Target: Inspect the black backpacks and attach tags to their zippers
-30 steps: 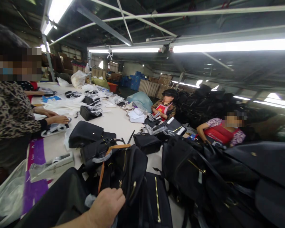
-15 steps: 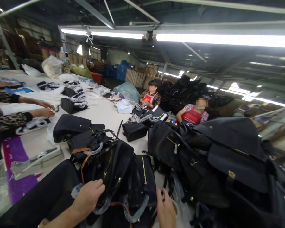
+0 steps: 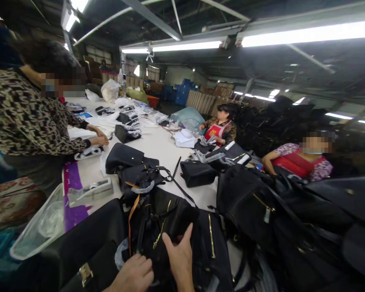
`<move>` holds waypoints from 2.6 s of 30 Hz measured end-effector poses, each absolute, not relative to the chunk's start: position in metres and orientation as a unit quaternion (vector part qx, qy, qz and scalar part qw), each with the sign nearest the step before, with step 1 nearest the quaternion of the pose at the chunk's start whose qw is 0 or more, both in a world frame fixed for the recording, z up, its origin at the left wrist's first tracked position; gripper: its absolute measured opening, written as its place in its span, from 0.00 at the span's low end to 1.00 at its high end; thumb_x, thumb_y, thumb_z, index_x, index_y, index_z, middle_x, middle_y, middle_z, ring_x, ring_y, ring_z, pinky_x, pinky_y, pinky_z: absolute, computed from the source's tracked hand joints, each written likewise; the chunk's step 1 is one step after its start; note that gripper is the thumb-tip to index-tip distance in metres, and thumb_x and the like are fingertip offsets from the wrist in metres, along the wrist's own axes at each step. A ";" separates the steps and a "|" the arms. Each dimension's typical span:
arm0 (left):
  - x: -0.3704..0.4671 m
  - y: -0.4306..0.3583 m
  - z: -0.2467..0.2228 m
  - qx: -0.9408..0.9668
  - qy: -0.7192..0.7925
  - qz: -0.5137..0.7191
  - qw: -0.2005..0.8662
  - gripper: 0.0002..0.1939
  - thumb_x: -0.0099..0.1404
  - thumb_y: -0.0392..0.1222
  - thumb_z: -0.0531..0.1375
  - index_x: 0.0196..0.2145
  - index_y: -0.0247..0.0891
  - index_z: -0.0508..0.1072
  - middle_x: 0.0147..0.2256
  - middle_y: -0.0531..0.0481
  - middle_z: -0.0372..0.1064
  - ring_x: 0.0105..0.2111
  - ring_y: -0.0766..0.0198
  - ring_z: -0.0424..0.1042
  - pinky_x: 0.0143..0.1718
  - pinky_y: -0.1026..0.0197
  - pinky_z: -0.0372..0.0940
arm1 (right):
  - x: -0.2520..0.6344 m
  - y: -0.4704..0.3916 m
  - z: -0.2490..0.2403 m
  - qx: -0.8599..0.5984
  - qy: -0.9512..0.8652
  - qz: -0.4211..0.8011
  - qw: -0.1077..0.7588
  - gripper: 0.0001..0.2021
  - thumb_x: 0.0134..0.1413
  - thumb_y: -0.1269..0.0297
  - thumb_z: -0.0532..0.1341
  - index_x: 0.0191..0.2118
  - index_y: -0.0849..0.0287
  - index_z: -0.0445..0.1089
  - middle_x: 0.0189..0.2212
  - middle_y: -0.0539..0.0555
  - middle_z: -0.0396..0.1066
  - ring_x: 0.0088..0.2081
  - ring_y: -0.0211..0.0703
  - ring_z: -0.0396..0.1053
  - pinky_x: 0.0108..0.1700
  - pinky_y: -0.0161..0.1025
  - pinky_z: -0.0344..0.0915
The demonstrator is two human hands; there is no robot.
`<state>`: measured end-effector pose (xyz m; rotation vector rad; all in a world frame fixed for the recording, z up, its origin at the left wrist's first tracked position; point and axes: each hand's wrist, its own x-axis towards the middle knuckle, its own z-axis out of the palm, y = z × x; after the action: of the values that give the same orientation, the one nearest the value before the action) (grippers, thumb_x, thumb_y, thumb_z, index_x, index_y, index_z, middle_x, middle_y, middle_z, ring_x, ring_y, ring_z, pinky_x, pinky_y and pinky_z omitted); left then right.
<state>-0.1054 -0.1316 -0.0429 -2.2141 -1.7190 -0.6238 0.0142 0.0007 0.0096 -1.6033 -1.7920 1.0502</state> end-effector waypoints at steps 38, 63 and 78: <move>-0.070 -0.174 0.121 -0.771 -0.337 -0.379 -0.385 0.11 0.65 0.30 0.53 0.39 0.39 0.73 0.38 0.48 0.75 0.38 0.66 0.73 0.42 0.67 0.66 | 0.193 -0.082 0.192 -0.405 -0.652 0.602 0.223 0.25 0.51 0.60 0.66 0.57 0.52 0.68 0.47 0.53 0.75 0.47 0.49 0.72 0.50 0.44 0.67; -0.010 -0.135 0.003 -0.654 -0.630 -0.239 -0.344 0.11 0.62 0.45 0.51 0.39 0.38 0.68 0.28 0.49 0.70 0.29 0.58 0.71 0.30 0.62 0.61 | 0.100 -0.076 0.053 -0.468 -0.782 0.282 0.298 0.15 0.58 0.72 0.57 0.49 0.57 0.72 0.46 0.55 0.75 0.49 0.45 0.70 0.55 0.41 0.63; -0.005 -0.124 0.024 -0.647 -0.642 -0.231 -0.340 0.11 0.65 0.45 0.50 0.29 0.40 0.65 0.27 0.50 0.71 0.28 0.61 0.73 0.29 0.63 0.66 | 0.253 -0.249 -0.043 -0.779 -0.471 0.263 0.319 0.19 0.62 0.53 0.47 0.32 0.54 0.71 0.26 0.53 0.75 0.30 0.45 0.74 0.32 0.37 0.71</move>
<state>-0.0053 -0.1240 0.0244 -2.6395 -2.6180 -0.9425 0.2533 -0.2493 -0.0425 -2.0474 -1.2393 0.6923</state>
